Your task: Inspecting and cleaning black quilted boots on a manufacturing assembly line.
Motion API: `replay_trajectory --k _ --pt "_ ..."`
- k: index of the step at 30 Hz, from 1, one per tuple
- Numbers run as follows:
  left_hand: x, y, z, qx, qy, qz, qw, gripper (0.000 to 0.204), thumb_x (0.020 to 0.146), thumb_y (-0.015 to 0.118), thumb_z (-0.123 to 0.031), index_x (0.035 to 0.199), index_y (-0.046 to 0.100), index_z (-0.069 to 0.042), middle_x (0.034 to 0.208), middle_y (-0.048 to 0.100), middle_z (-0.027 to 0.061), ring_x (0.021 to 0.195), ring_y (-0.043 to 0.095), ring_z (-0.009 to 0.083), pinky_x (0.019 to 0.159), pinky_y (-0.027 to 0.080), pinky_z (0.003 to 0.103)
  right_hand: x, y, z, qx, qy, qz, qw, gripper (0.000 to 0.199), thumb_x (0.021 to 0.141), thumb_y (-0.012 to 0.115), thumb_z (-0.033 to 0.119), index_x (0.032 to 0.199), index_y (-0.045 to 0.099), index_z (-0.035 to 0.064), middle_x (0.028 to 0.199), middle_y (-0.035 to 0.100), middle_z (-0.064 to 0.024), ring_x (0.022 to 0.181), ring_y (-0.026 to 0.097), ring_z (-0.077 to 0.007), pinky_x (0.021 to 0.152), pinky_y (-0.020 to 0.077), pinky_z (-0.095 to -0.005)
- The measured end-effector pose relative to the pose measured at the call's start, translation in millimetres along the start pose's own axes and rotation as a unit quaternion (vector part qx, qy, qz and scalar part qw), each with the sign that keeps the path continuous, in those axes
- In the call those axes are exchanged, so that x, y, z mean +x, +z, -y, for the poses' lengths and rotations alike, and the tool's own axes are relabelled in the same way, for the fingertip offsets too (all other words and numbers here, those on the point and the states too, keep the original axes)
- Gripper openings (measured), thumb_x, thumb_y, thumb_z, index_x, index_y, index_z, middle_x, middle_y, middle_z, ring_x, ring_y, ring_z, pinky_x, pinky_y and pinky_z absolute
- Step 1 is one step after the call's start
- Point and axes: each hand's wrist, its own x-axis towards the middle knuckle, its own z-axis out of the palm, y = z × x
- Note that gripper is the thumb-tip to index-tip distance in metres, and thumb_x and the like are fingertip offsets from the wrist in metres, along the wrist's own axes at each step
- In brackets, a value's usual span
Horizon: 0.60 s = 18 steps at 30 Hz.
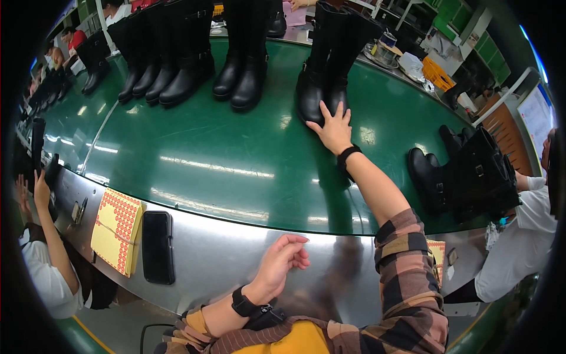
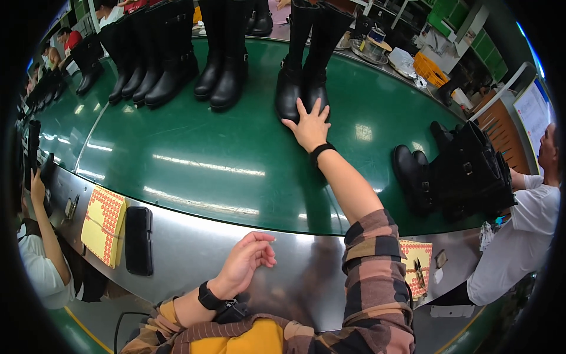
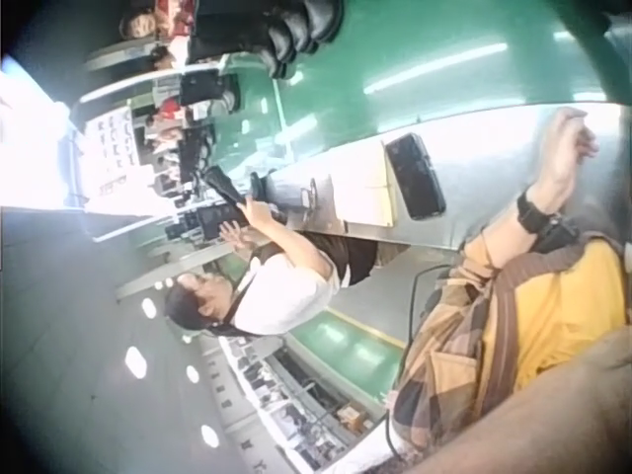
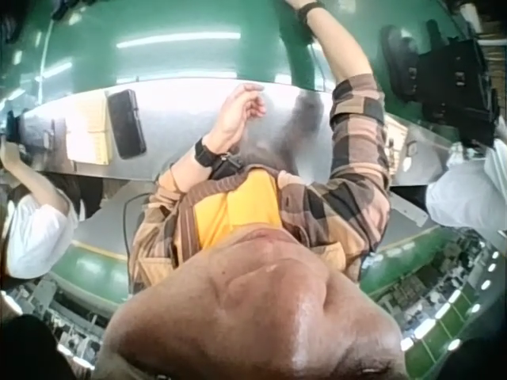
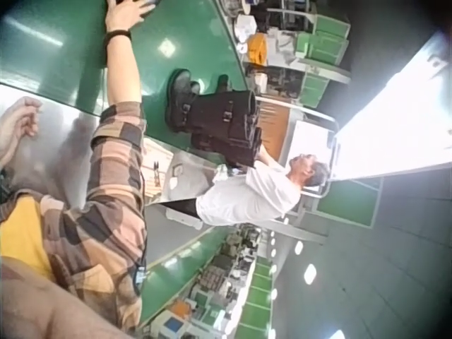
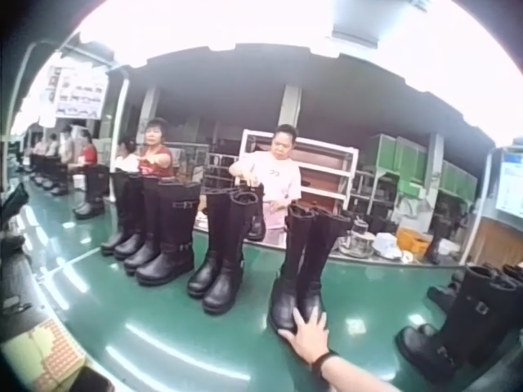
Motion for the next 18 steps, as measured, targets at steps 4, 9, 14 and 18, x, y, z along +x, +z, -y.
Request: replay_trajectory --k 4,9,14,18 --pt "-1.0 0.4 -1.9 0.02 -0.002 0.007 1.0 0.02 0.094 0.048 -0.014 0.109 0.054 -0.002 0.085 0.06 0.0066 0.078 0.06 0.0161 0.073 0.048 0.029 29.8 10.9 38.7 -0.018 0.108 0.014 0.994 0.078 0.08 0.059 0.064 0.145 0.034 0.0277 0.153 0.01 -0.0254 0.136 0.011 -0.0545 0.093 0.032 -0.0733" --pt "-2.2 1.7 -5.0 0.021 0.006 0.018 1.0 0.018 0.094 0.047 -0.013 0.108 0.053 -0.002 0.084 0.059 0.0062 0.078 0.06 0.0162 0.073 0.049 0.029 15.5 6.5 53.8 -0.002 0.092 0.056 0.994 0.087 0.076 0.059 0.067 0.148 0.027 0.0297 0.154 0.004 -0.025 0.138 0.003 -0.0545 0.096 0.0269 -0.074" --pt "0.8 -0.9 0.4 0.032 0.025 0.028 0.999 0.017 0.095 0.046 -0.013 0.106 0.052 -0.002 0.083 0.058 0.0061 0.077 0.06 0.0167 0.071 0.049 0.028 -78.8 -28.9 55.9 -0.028 0.049 0.259 0.964 0.08 0.083 0.053 0.064 0.149 0.025 0.0282 0.153 0.014 -0.0248 0.138 0.012 -0.0505 0.098 0.0204 -0.0753" --pt "2.0 -7.7 4.3 0.051 0.031 0.043 0.997 0.018 0.095 0.045 -0.013 0.107 0.052 -0.002 0.083 0.058 0.0068 0.076 0.06 0.0174 0.07 0.05 0.029 -150.3 -82.6 47.9 -0.047 -0.008 0.273 0.961 0.073 0.085 0.052 0.061 0.145 0.035 0.0244 0.148 0.027 -0.0238 0.137 0.02 -0.0483 0.101 0.0194 -0.0738"
